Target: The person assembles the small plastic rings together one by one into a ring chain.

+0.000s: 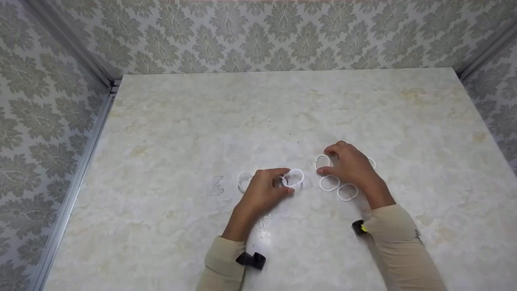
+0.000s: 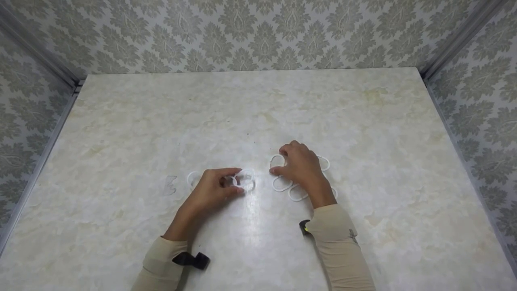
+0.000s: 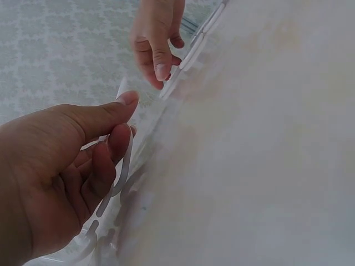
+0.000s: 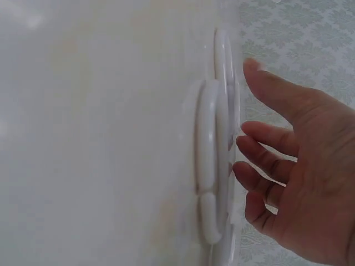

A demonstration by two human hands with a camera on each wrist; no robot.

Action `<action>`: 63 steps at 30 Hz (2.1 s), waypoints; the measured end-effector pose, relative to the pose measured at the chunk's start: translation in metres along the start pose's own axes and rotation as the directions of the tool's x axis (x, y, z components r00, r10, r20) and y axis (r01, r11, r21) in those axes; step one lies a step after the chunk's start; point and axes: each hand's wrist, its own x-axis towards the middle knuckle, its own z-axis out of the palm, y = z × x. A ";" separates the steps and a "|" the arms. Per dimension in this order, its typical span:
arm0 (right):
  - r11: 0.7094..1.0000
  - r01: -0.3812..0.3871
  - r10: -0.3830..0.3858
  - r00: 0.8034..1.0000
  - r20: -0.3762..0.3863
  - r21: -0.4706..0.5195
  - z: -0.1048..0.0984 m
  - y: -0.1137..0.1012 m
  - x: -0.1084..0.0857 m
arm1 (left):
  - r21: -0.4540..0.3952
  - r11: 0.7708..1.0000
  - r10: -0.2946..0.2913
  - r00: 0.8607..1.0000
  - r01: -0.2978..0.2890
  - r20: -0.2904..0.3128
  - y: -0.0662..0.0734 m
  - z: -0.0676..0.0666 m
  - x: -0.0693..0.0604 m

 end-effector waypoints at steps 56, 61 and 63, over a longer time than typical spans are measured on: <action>0.927 0.171 -0.169 0.985 -0.035 0.335 0.015 -0.011 0.002 | -0.018 1.000 -0.013 1.000 0.013 -0.001 0.000 0.000 0.001; 0.905 0.188 -0.180 0.982 -0.058 0.382 0.015 -0.012 0.001 | -0.026 1.000 -0.006 1.000 0.005 -0.006 0.000 0.000 0.002; 0.896 0.195 -0.185 0.981 -0.063 0.400 0.015 -0.013 0.001 | -0.032 0.999 -0.003 1.000 0.003 -0.006 0.000 0.000 0.002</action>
